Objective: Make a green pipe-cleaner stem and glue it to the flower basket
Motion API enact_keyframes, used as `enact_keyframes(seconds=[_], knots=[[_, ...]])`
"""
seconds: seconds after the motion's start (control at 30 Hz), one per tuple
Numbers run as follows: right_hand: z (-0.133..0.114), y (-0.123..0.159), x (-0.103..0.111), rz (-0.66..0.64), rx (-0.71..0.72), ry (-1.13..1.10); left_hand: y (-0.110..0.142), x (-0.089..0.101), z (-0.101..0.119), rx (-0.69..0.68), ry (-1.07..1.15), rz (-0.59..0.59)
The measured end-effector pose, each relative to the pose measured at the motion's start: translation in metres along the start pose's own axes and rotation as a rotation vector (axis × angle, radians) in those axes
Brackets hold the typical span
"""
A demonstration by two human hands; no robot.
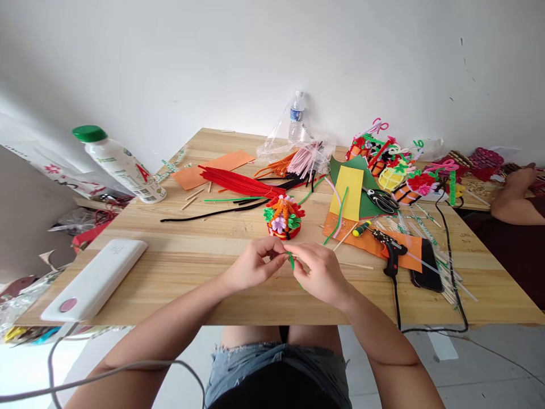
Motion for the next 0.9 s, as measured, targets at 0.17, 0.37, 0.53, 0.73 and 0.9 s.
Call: enact_keyframes(seconds=[0.17,0.37,0.53,0.73,0.9], knots=[[0.001,-0.002,0.000,-0.030,0.028,0.022,0.000,-0.001,-0.003,0.066,0.066,-0.021],[0.002,-0.001,-0.002,-0.105,0.036,0.139,-0.001,-0.003,-0.007,0.101,0.050,-0.007],[0.003,0.001,0.000,-0.121,0.052,0.212,-0.002,-0.006,-0.014,0.202,0.142,-0.029],[0.002,0.001,0.004,-0.107,0.085,0.196,-0.003,-0.007,-0.021,0.325,0.388,-0.047],[0.002,0.001,0.002,-0.108,0.082,0.151,-0.003,-0.006,-0.022,0.340,0.456,-0.042]])
Point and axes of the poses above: each hand's wrist, its own y-axis away from the middle knuckle, its own x-axis out of the back of the hand, z = x × y, the point moved 5 cm from there along -y, towards the middle knuckle, and after that the axes turned 4 degrees about -z, right-handed, at the moved point
